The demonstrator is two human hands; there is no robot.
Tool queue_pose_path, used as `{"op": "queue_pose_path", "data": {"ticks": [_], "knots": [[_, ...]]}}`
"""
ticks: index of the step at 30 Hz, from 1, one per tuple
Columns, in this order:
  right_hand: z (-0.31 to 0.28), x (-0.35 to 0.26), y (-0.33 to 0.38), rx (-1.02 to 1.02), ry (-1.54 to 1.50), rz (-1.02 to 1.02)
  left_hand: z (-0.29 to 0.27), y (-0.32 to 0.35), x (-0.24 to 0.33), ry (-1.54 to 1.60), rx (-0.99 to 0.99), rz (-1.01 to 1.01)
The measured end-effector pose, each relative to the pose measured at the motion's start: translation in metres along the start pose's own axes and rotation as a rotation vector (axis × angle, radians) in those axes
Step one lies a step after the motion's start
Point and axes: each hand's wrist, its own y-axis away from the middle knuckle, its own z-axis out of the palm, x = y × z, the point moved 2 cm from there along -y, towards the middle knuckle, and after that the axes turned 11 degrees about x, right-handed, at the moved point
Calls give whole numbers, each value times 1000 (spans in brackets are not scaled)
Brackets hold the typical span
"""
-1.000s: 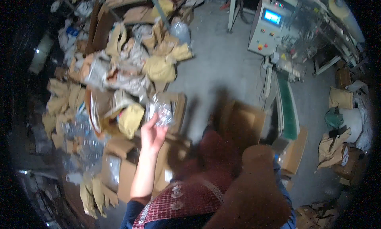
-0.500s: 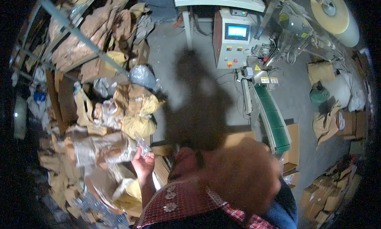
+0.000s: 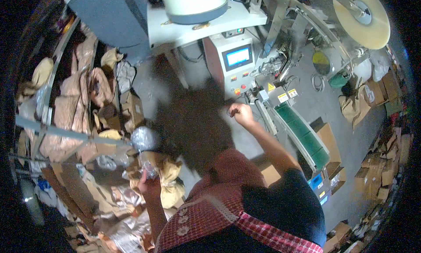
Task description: The person labels a small bag, places metal hardware into it, and then feeds the bag into a packaging machine.
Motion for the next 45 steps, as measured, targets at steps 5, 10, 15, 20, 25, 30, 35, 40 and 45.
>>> {"op": "queue_pose_path", "data": {"ticks": [5,10,15,20,25,30,35,40,45], "knots": [[-13,105,-132,122,360,-42,64,-56,-26,102,-48,-25],[-24,165,-231,-28,628,206,110,-90,-60,64,34,-84],[-34,200,-267,-77,616,267,155,-107,-70,17,149,-50],[-29,194,-274,-90,636,302,170,-119,-66,27,141,-8],[-31,209,-277,-49,665,292,195,-123,-70,46,114,-36],[-29,204,-281,-76,687,310,191,-129,-70,80,67,-94],[-30,201,-280,-78,671,297,195,-123,-72,24,195,33],[-21,200,-266,-62,669,213,138,-140,-66,-132,18,100],[-15,206,-251,-131,651,182,178,-111,-77,-16,114,28]]}}
